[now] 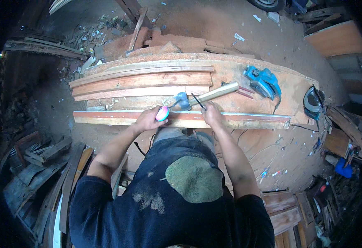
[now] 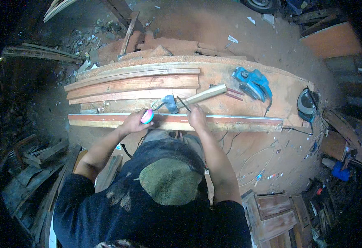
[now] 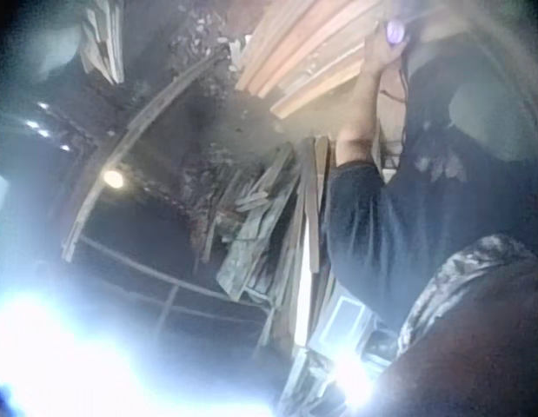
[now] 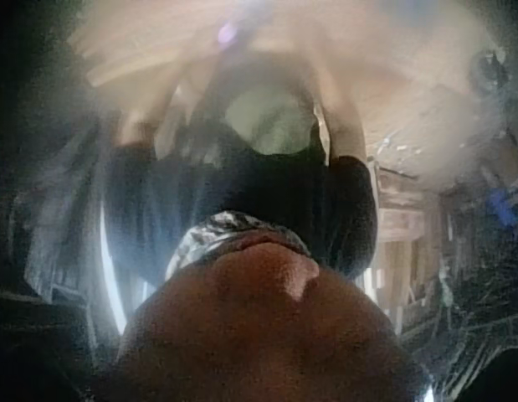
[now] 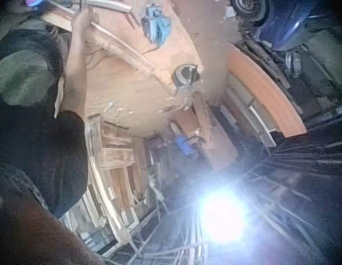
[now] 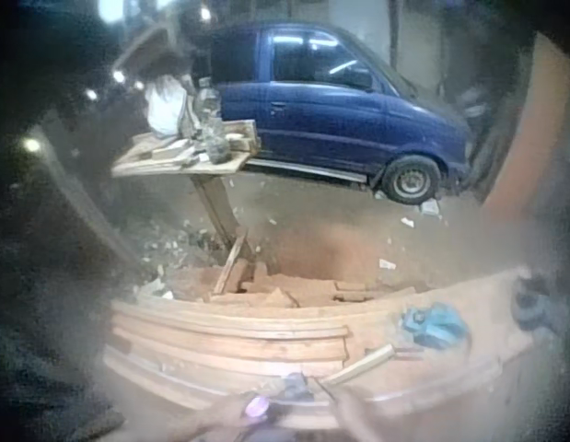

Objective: The person uses a hammer to remove nails from wooden planks, then measures and marks them with a tape measure and pencil. They cut the planks with a circular saw and inspect the cut pieces.

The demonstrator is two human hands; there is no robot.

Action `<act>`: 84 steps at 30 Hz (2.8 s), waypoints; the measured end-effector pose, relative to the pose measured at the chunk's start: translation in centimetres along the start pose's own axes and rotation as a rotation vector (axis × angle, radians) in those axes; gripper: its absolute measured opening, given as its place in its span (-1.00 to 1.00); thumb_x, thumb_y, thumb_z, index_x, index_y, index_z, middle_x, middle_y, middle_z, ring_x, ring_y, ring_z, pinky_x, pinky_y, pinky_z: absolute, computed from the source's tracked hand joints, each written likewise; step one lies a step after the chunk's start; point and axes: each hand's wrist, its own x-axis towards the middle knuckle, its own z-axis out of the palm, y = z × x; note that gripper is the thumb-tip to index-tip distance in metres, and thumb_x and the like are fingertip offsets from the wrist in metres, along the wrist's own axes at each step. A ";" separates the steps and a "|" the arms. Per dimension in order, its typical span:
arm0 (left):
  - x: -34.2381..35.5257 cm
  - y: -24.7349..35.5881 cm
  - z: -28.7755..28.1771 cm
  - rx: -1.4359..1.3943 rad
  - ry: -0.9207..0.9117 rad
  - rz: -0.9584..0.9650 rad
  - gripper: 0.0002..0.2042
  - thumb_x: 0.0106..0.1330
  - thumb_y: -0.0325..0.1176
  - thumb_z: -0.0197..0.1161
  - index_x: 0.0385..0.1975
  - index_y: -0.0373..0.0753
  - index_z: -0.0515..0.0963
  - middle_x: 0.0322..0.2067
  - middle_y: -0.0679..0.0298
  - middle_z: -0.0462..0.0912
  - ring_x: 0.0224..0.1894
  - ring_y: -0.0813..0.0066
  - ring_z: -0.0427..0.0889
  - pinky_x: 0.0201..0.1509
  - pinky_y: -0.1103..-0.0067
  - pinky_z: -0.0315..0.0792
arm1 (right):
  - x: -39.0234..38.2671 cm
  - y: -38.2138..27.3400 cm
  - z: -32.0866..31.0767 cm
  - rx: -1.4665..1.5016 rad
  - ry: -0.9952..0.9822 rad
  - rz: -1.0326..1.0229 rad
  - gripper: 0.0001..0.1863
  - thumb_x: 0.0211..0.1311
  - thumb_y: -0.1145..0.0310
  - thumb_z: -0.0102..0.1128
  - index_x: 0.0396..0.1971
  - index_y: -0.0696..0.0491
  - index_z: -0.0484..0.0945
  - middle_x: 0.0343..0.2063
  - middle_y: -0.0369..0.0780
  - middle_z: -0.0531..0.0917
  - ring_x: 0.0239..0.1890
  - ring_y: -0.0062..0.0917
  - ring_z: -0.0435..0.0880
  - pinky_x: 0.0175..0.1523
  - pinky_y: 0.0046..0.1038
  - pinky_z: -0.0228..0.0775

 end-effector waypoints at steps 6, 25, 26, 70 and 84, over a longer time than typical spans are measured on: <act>-2.4 -3.7 -0.1 -0.098 0.110 -0.165 -0.37 0.30 0.10 0.28 0.12 -0.34 0.42 -0.13 -0.23 0.65 -0.07 -0.25 0.66 0.01 0.11 0.54 | 7.1 -1.7 0.4 0.039 -0.028 0.287 -0.73 0.18 0.34 0.37 -0.17 0.16 0.67 -0.25 -0.02 0.75 -0.14 -0.13 0.74 0.01 -0.17 0.55; -2.8 -13.0 1.8 -0.475 0.512 -0.346 -0.32 0.23 -0.24 0.38 0.35 -0.31 0.34 0.24 -0.17 0.50 0.28 -0.07 0.51 0.36 0.28 0.40 | 29.2 -32.9 -16.7 0.782 0.232 -0.227 -0.68 0.34 0.43 0.27 0.04 0.24 0.62 -0.30 -0.20 0.71 -0.36 -0.57 0.68 -0.20 -0.50 0.57; -3.4 -13.0 1.7 -0.487 0.534 -0.382 -0.32 0.23 -0.24 0.38 0.35 -0.30 0.34 0.24 -0.17 0.49 0.29 -0.08 0.50 0.36 0.28 0.40 | 31.0 -34.6 -16.8 0.760 0.258 -0.264 -0.68 0.34 0.40 0.26 0.01 0.24 0.63 -0.32 -0.19 0.71 -0.37 -0.58 0.69 -0.22 -0.51 0.56; 5.2 -3.1 7.8 -0.006 0.199 0.318 -0.27 0.21 -0.07 0.41 0.31 -0.35 0.35 0.24 -0.08 0.36 0.32 -0.06 0.30 0.44 0.12 0.14 | -22.5 7.6 -1.0 -0.126 -0.002 0.912 -0.26 0.10 0.02 0.52 0.17 0.22 0.54 -0.08 0.05 0.69 -0.10 -0.17 0.70 0.06 -0.26 0.56; 14.5 9.8 25.0 0.690 0.214 0.242 0.16 -0.03 0.01 0.57 0.53 -0.29 -0.02 0.29 0.02 0.34 0.38 0.02 0.30 0.46 0.05 0.11 | -29.9 12.1 -7.3 0.290 0.153 0.851 -0.44 0.22 0.05 0.39 0.04 0.19 0.62 -0.07 0.04 0.71 -0.02 -0.14 0.74 0.06 -0.26 0.58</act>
